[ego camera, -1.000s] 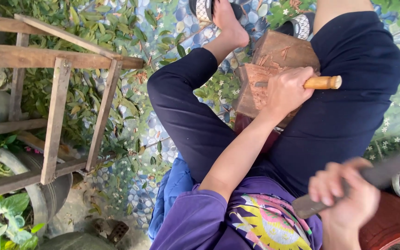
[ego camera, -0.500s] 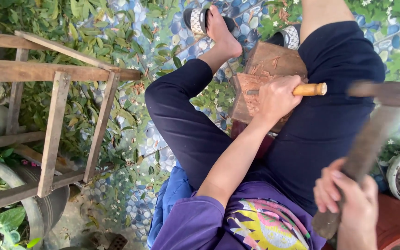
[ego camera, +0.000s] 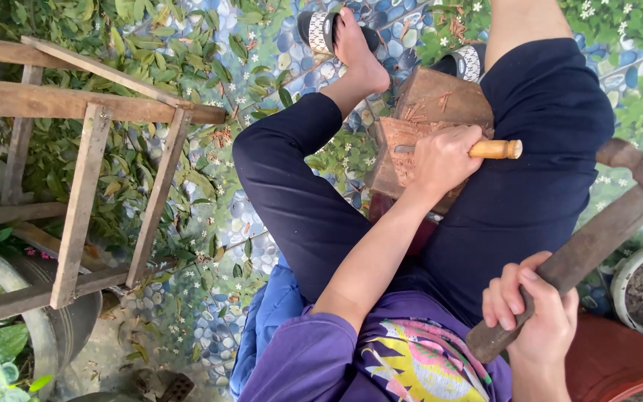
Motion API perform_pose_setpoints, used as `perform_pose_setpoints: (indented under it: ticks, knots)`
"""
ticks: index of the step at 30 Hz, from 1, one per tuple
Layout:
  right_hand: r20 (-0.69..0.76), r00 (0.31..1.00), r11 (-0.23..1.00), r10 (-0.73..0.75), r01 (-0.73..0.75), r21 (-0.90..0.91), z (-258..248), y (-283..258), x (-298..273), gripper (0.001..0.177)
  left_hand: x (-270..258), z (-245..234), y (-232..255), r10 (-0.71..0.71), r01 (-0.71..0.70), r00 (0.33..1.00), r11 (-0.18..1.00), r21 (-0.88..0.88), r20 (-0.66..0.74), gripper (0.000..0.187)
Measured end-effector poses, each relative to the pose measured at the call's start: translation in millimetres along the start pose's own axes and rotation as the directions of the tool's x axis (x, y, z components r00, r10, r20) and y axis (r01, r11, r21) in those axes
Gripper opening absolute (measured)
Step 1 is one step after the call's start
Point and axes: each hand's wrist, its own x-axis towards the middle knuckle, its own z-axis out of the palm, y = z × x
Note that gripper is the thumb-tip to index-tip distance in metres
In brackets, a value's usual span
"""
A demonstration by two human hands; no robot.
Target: Carving a design into a wooden block using a hammer and chisel while sitting on the floor.
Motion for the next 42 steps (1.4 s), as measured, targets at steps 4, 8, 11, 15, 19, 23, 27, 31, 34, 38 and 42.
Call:
perform_pose_setpoints:
  ticks: [4, 8, 11, 15, 19, 23, 27, 31, 34, 38, 42]
  knots:
    - [-0.091, 0.983, 0.982, 0.160, -0.168, -0.087, 0, 2, 4, 0.013, -1, -2, 0, 0.015, -0.015, 1.000, 1.000, -0.002, 0.005, 0.025]
    - [0.032, 0.997, 0.997, 0.075, -0.076, 0.009, -36, -8, -6, 0.010, 0, -3, -1, 0.021, -0.021, 1.000, 1.000, 0.006, 0.019, 0.022]
    - [0.058, 0.996, 0.997, -0.062, 0.060, 0.043, -42, -16, -15, 0.019, 2, -4, 0, 0.006, -0.006, 1.000, 1.000, 0.008, 0.007, 0.023]
    - [-0.007, 0.930, 0.917, 0.369, -0.362, 0.169, -59, 33, 14, 0.015, 4, -7, 2, -0.009, 0.009, 1.000, 1.000, -0.009, 0.014, 0.019]
    - [0.082, 0.977, 0.978, 0.196, -0.201, 0.050, -15, 0, 10, 0.008, -3, -10, -1, 0.031, -0.031, 0.998, 1.000, 0.001, 0.047, 0.019]
    - [0.104, 0.993, 0.996, 0.062, -0.068, 0.053, -6, -2, 7, 0.008, -1, -7, -5, 0.027, -0.027, 1.000, 0.999, 0.019, 0.012, 0.021]
    - [0.015, 0.978, 0.977, 0.210, -0.209, -0.043, -8, 11, 7, 0.007, -2, -11, -2, 0.026, -0.026, 1.000, 1.000, 0.000, 0.015, 0.020]
    - [0.095, 0.990, 0.994, 0.100, -0.103, 0.025, -26, -14, -7, 0.012, -2, -9, -3, 0.029, -0.030, 0.999, 0.999, 0.025, 0.026, 0.018]
    - [0.156, 0.981, 0.992, -0.118, 0.109, 0.065, -17, -28, -13, 0.011, 2, -12, -2, 0.019, -0.019, 1.000, 0.999, 0.025, 0.009, 0.020]
    - [0.009, 0.998, 0.996, 0.068, -0.068, 0.055, -11, 4, 2, 0.011, 1, -7, -4, 0.041, -0.041, 0.999, 0.999, 0.012, 0.006, 0.019]
    - [-0.030, 0.982, 0.983, 0.185, -0.185, 0.009, 6, 3, 3, 0.008, -3, -12, -9, 0.082, -0.082, 0.997, 0.996, 0.045, 0.018, 0.020]
